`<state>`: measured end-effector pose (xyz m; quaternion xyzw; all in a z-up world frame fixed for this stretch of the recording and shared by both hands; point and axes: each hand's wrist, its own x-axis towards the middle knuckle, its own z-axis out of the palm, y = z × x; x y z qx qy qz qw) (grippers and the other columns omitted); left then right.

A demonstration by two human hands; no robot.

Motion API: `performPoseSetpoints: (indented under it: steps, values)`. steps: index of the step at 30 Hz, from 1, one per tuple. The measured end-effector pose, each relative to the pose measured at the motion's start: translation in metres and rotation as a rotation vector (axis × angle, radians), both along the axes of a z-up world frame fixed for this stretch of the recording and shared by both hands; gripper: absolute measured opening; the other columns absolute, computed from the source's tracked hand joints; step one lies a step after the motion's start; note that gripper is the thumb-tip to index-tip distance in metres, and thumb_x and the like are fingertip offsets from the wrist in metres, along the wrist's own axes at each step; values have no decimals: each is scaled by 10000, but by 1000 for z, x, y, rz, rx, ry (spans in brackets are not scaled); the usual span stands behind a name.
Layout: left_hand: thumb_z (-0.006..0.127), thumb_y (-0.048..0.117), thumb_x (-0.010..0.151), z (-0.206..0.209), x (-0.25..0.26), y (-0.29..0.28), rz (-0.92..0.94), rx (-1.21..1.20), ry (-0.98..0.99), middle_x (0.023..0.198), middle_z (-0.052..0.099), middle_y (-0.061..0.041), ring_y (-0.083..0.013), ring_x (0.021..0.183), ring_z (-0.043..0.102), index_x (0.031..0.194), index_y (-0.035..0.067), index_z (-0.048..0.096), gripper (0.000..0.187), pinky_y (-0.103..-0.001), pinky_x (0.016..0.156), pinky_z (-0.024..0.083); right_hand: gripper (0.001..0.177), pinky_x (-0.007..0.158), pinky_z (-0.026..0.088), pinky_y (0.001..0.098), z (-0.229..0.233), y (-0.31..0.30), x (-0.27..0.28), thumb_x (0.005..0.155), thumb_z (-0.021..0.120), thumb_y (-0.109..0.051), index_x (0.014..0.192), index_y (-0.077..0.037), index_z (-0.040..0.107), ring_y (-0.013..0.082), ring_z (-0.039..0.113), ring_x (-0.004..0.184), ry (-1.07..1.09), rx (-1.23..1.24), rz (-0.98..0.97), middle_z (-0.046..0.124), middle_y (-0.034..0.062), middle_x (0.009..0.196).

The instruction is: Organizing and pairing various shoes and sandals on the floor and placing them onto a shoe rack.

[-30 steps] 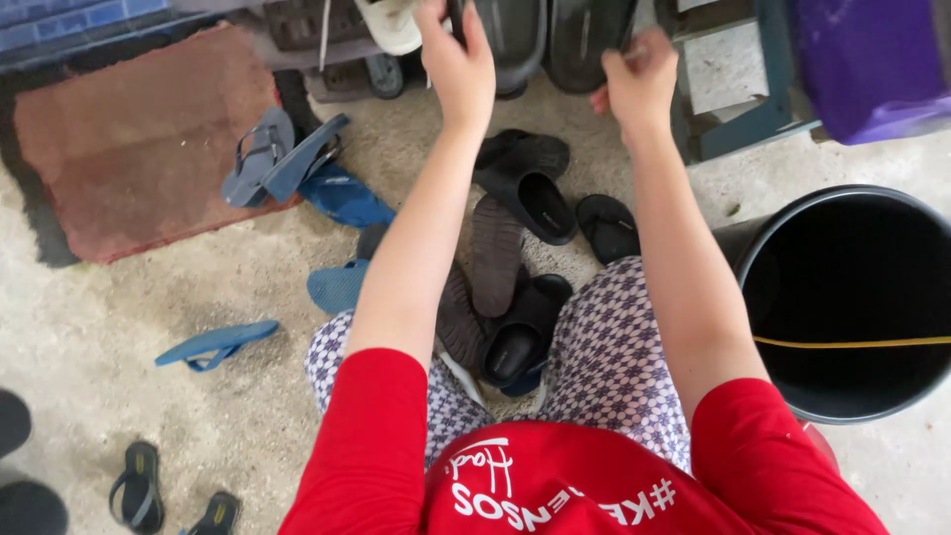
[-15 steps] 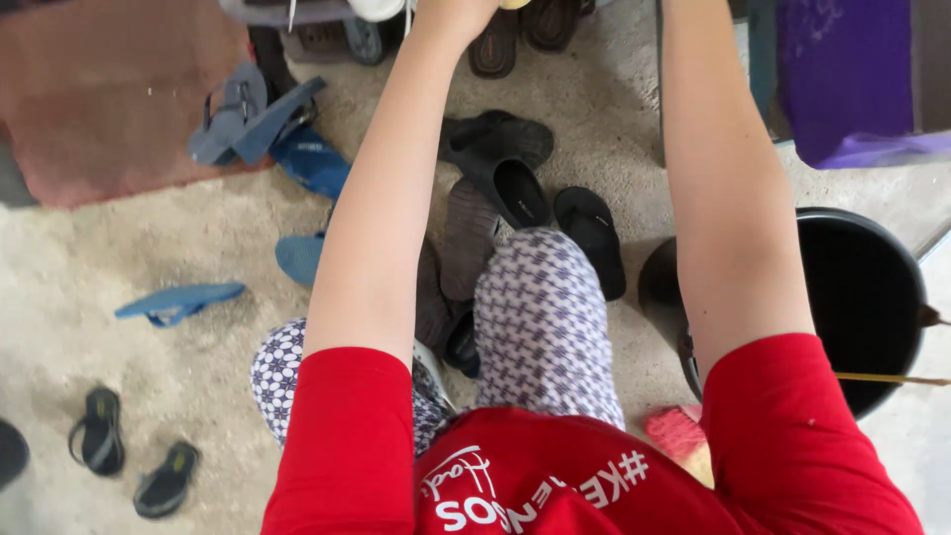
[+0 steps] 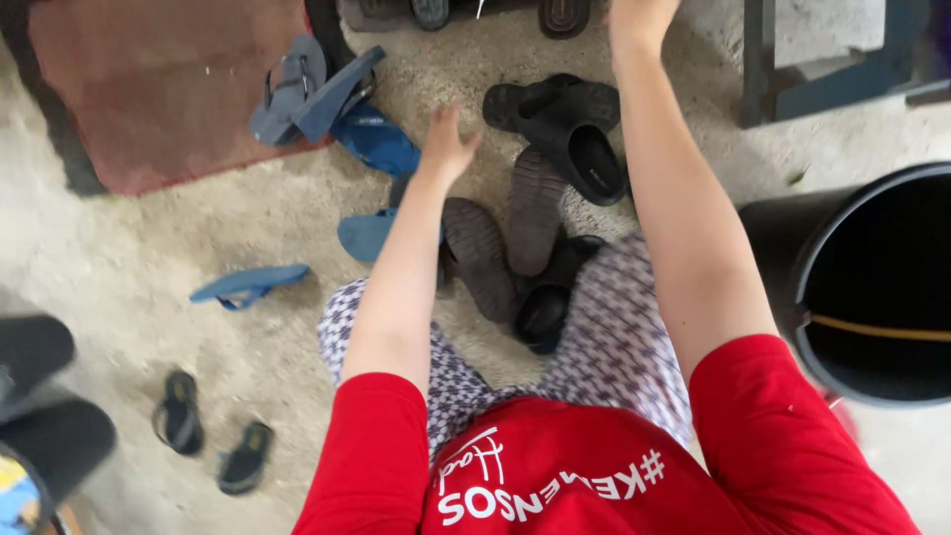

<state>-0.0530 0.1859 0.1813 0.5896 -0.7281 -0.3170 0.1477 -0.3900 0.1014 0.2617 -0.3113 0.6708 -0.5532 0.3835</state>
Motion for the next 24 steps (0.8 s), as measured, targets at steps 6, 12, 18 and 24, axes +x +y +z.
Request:
performPoseSetpoints:
  steps: [6,12,18,24]
  values:
    - [745,326,894,-76,-28,78,-97,281,41,1446,572,-236,-414,1344,548,1460,96,490,661,-462,1126,438,233,511,570,307,-53,155,15,851,801,-133,1015,-9,692,266,720,750,432,126,17,703,132,883]
    - [836,347,768,-72,-96,170,-45,477,73,1397,563,-263,-411,1329,520,1450,43,435,846,-449,1104,433,340,823,575,392,-103,366,14,825,858,-249,1062,-51,716,266,720,962,397,599,-158,753,148,1022]
    - [841,329,744,-91,-61,199,-126,272,105,1395,546,-273,-428,1340,473,1414,18,465,829,-464,1114,397,1157,1116,413,469,-83,451,109,645,981,-461,1533,-68,354,378,491,1358,166,1102,101,500,244,1470]
    - [804,361,790,-103,-34,163,-26,316,71,1412,563,-222,-409,1342,506,1419,30,491,776,-460,1133,418,774,1104,441,484,-185,461,167,829,818,-470,1500,-250,501,482,503,1327,157,1057,-418,443,313,1491]
